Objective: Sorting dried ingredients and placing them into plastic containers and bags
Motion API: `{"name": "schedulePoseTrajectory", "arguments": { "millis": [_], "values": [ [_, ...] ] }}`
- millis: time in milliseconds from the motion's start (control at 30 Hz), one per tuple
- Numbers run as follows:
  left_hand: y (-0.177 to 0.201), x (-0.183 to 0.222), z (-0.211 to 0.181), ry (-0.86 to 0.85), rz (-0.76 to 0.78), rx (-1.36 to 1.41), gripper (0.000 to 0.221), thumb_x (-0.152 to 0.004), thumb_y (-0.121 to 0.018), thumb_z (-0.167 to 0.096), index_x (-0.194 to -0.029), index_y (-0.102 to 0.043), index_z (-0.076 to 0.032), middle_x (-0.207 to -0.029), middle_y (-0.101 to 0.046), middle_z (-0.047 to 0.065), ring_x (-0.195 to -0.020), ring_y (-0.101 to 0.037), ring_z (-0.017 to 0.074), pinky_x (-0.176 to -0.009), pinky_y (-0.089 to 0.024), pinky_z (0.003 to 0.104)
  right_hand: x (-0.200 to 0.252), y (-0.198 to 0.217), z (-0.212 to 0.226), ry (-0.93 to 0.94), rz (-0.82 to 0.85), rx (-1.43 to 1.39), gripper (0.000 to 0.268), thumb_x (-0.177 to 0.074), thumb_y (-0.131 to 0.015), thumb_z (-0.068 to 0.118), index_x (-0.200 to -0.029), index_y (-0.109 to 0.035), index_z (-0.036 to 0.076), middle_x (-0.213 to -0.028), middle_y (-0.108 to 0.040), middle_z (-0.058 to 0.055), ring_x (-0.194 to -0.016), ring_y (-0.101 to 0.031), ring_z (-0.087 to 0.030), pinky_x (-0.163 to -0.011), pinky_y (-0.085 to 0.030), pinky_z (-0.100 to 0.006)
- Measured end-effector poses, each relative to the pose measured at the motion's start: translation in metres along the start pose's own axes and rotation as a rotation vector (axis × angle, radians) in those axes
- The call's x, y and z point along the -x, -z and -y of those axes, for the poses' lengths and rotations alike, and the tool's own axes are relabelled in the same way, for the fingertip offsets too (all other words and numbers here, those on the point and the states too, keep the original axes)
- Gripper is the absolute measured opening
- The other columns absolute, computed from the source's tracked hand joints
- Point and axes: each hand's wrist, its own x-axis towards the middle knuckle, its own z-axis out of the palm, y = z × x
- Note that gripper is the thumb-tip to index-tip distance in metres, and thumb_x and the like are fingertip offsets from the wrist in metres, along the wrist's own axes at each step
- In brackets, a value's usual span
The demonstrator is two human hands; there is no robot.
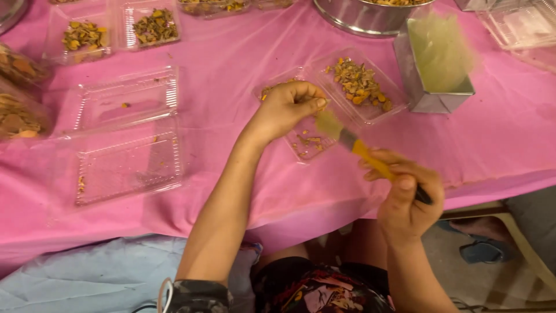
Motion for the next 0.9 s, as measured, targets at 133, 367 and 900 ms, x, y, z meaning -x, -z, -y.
{"name": "schedulePoseTrajectory", "arguments": {
  "millis": [133,367,900],
  "values": [
    [0.001,0.002,-0.015,-0.014,-0.021,-0.025,0.018,-0.092,-0.071,-0.011,-0.109,-0.076,-0.009,-0.085,-0.073,0.0,-0.08,-0.065,0.0078,-0.072,-0.055,0.023,-0.008,-0.01,0.006,0.073,0.005,-0.007,0.034,-0.111,-0.047,0.027,-0.101,-0.048,-0.005,-0.11,-0.067,-0.04,-0.086,-0.076,-0.041,-0.06,-0.063,-0.036],
    [0.046,-0.014,0.076,-0.074,-0.419,-0.892,0.009,-0.091,-0.075,-0.029,-0.099,-0.078,-0.027,-0.078,-0.071,-0.006,-0.081,-0.067,0.0154,-0.078,-0.052,0.032,-0.014,0.013,-0.004,-0.025,-0.011,0.079,0.034,-0.113,-0.043,0.027,-0.1,-0.049,-0.004,-0.103,-0.07,-0.037,-0.074,-0.075,-0.035,-0.06,-0.062,-0.036],
    [-0.014,0.008,-0.002,0.282,0.427,-1.17,0.017,-0.074,-0.076,-0.038,-0.067,-0.063,-0.029,-0.08,-0.06,-0.006,-0.102,-0.051,0.0251,-0.086,-0.03,0.046,-0.027,0.047,-0.019,-0.108,-0.089,0.14,0.035,-0.115,-0.046,0.032,-0.107,-0.047,-0.002,-0.105,-0.066,-0.037,-0.069,-0.068,-0.041,-0.062,-0.064,-0.044]
  ]
}}
